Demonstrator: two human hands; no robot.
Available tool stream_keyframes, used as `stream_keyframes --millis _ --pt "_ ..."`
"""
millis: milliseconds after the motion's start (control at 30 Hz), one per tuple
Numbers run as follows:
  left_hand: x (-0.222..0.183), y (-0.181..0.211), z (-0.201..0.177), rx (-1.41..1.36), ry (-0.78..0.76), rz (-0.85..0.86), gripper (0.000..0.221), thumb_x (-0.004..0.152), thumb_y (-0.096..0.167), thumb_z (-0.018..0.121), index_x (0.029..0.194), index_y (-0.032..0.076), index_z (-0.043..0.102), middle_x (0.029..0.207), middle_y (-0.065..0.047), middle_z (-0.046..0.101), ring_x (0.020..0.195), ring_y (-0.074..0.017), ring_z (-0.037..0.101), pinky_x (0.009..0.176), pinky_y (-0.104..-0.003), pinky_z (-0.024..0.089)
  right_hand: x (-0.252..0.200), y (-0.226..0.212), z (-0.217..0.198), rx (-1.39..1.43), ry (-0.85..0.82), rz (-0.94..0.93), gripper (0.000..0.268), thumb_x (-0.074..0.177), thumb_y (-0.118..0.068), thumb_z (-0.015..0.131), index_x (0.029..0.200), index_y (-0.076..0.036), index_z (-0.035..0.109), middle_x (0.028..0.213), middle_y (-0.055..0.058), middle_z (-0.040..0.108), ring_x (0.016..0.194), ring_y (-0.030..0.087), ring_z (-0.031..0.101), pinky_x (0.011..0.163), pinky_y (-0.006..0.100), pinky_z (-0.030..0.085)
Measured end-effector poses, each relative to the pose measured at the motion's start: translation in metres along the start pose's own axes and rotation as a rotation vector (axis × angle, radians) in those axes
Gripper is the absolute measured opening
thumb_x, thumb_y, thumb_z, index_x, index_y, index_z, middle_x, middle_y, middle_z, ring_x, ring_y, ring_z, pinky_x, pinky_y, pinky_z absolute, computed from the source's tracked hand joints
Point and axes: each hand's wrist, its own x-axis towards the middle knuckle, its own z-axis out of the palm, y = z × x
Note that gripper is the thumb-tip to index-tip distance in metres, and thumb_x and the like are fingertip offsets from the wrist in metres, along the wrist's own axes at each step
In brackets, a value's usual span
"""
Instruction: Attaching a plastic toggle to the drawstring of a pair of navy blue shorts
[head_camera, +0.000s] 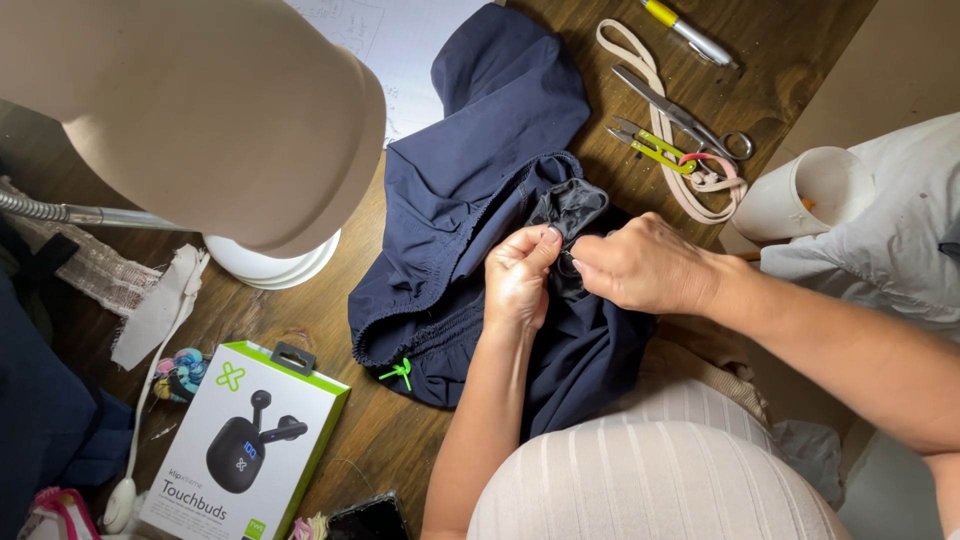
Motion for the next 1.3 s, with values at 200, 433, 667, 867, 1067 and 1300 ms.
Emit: stream_keyframes --millis 200,433,667,867,1067,1300 --pt "0.001 -0.005 -0.002 -0.065 0.078 0.020 0.010 0.088 0.006 0.079 0.091 -0.004 0.075 0.072 -0.016 0.071 0.066 -0.0261 0.074 0.060 -0.036 0.063 -0.005 0.018 0.037 0.534 0.010 0.174 0.017 0.092 -0.024 0.061 0.078 -0.015 0.066 0.046 0.000 0.058 0.047 0.015 0.060 0.050 0.032 0.051" --pt "-0.024 0.020 0.030 0.064 0.092 0.168 0.007 0.086 0.005 0.080 0.082 0.001 0.076 0.066 -0.007 0.068 0.061 -0.0098 0.065 0.055 -0.025 0.057 -0.003 0.006 0.009 0.084 -0.027 0.086 0.018 0.092 -0.031 0.064 0.080 -0.018 0.066 0.047 0.010 0.057 0.055 0.033 0.067 0.054 0.042 0.053" --pt "-0.035 0.053 0.041 0.147 0.120 0.259 0.009 0.088 0.009 0.079 0.085 0.001 0.076 0.061 -0.007 0.065 0.056 -0.0094 0.060 0.048 -0.021 0.051 -0.009 -0.030 0.004 0.669 0.003 0.491 0.013 0.089 -0.031 0.076 0.091 -0.018 0.080 0.048 -0.002 0.057 0.055 0.009 0.052 0.055 0.028 0.050" --pt "-0.045 0.063 0.045 0.255 0.060 0.341 0.008 0.090 0.010 0.078 0.086 0.003 0.075 0.063 -0.002 0.065 0.057 -0.0041 0.055 0.049 -0.017 0.047 -0.047 -0.042 -0.009 0.349 -0.033 0.677 0.016 0.072 -0.024 0.080 0.085 -0.026 0.071 0.054 0.006 0.062 0.050 0.021 0.062 0.049 0.035 0.046" --pt "-0.084 0.097 0.071 0.096 -0.005 0.300 0.011 0.092 0.012 0.075 0.095 0.002 0.071 0.076 -0.002 0.064 0.065 -0.0072 0.058 0.050 -0.020 0.052 -0.035 0.013 -0.046 1.088 0.321 0.536 0.041 0.064 0.020 0.035 0.081 -0.007 0.060 0.065 0.006 0.057 0.056 0.011 0.047 0.046 0.023 0.035" --pt "-0.110 0.127 0.086 -0.031 0.051 0.434 0.013 0.093 0.014 0.073 0.097 0.003 0.067 0.085 -0.003 0.065 0.069 -0.0100 0.062 0.051 -0.023 0.051 -0.031 -0.109 -0.096 0.095 -0.287 0.736 0.055 0.066 -0.066 0.077 0.094 -0.022 0.062 0.077 -0.002 0.078 0.073 0.027 0.075 0.068 0.043 0.054"
